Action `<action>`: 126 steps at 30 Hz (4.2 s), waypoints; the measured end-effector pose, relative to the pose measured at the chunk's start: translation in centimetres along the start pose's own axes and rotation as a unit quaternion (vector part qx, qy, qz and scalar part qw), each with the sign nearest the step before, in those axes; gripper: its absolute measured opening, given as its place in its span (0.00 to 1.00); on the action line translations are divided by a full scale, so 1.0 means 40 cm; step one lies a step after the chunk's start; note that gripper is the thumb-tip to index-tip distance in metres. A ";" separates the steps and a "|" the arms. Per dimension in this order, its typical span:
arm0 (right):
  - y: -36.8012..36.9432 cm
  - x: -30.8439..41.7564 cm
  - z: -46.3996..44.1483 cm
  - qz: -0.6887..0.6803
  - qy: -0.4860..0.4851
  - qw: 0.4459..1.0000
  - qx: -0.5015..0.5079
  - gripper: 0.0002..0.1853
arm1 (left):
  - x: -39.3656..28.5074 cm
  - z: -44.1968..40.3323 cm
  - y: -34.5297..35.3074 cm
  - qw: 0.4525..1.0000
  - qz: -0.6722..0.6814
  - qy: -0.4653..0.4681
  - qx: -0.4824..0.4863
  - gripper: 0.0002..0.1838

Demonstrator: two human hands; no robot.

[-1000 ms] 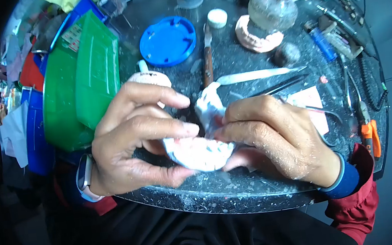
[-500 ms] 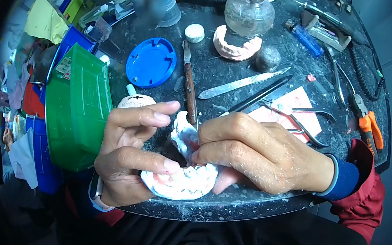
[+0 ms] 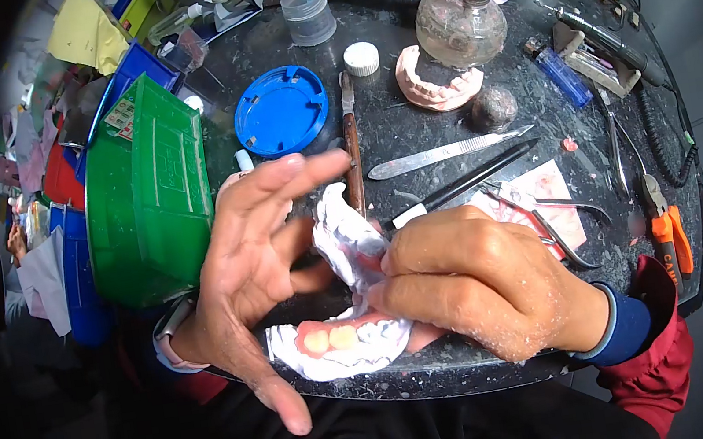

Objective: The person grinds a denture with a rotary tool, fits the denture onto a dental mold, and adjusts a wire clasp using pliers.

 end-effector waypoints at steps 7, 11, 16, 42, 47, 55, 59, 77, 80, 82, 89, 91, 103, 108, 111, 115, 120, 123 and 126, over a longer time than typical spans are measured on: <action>0.018 0.017 0.006 0.018 -0.027 0.999 0.041 0.19 | 0.046 0.008 0.018 0.970 0.197 -0.142 -0.033 0.71; 0.015 0.011 -0.009 0.027 -0.015 0.999 0.039 0.22 | 0.042 0.012 0.007 0.978 0.155 -0.129 -0.047 0.69; 0.027 0.005 -0.008 0.040 0.000 0.995 0.091 0.23 | 0.029 0.009 0.003 0.990 0.092 -0.091 -0.047 0.68; 0.044 0.011 0.000 0.122 0.008 0.988 0.095 0.13 | -0.037 0.009 0.021 0.971 -0.228 0.064 -0.007 0.62; 0.051 0.008 0.001 0.088 0.015 0.991 0.099 0.11 | -0.042 0.010 0.024 0.965 -0.253 0.071 0.000 0.61; 0.049 0.018 -0.012 0.150 0.003 0.983 0.106 0.13 | -0.028 0.013 0.014 0.984 -0.168 0.050 -0.029 0.60; -0.005 0.014 -0.011 0.106 -0.013 0.993 0.054 0.14 | -0.009 0.018 -0.009 0.996 -0.008 0.032 -0.078 0.63; -0.008 -0.006 -0.016 0.084 0.081 0.992 0.050 0.10 | 0.067 0.020 -0.008 0.969 0.197 -0.104 -0.107 0.67; -0.014 -0.023 -0.014 0.063 0.090 0.993 0.049 0.07 | 0.052 0.019 -0.012 0.980 0.156 -0.074 -0.099 0.66; -0.021 -0.031 -0.013 0.063 0.087 0.993 0.046 0.06 | 0.042 0.018 -0.017 0.983 0.138 -0.058 -0.108 0.64; -0.052 -0.081 -0.011 0.185 0.137 0.971 0.057 0.07 | -0.046 0.017 -0.012 0.974 -0.208 0.075 -0.042 0.64; -0.028 -0.089 -0.014 0.235 0.129 0.953 0.140 0.06 | -0.072 0.023 -0.002 0.939 -0.312 0.144 -0.023 0.65; 0.022 0.030 -0.019 0.220 0.019 0.968 0.117 0.23 | -0.079 0.026 0.026 0.907 -0.354 0.222 -0.056 0.58; 0.031 0.036 -0.020 0.234 -0.029 0.969 0.075 0.20 | -0.075 0.030 0.026 0.909 -0.346 0.222 -0.060 0.55; 0.034 0.044 -0.017 0.253 -0.044 0.964 0.071 0.20 | -0.079 0.028 0.026 0.913 -0.343 0.209 -0.068 0.52; 0.033 0.052 -0.013 0.271 -0.066 0.959 0.040 0.19 | -0.080 0.033 0.022 0.913 -0.341 0.204 -0.087 0.47; 0.034 0.072 0.003 0.222 -0.103 0.970 -0.007 0.17 | -0.088 0.043 0.030 0.902 -0.355 0.228 -0.088 0.42; 0.040 0.074 0.001 0.199 -0.087 0.976 0.024 0.17 | -0.089 0.038 0.025 0.911 -0.345 0.203 -0.098 0.39; 0.045 0.074 -0.002 0.198 -0.099 0.974 0.042 0.17 | -0.091 0.037 0.022 0.914 -0.341 0.191 -0.112 0.37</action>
Point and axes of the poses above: each hand's wrist, its own z-axis away from the middle knuckle, its own y-axis out of the palm, x = y × z, the point moved 9 cm from there along -z, towards the middle knuckle, and after that the axes turned 5 degrees about z, right-handed, at the moved point
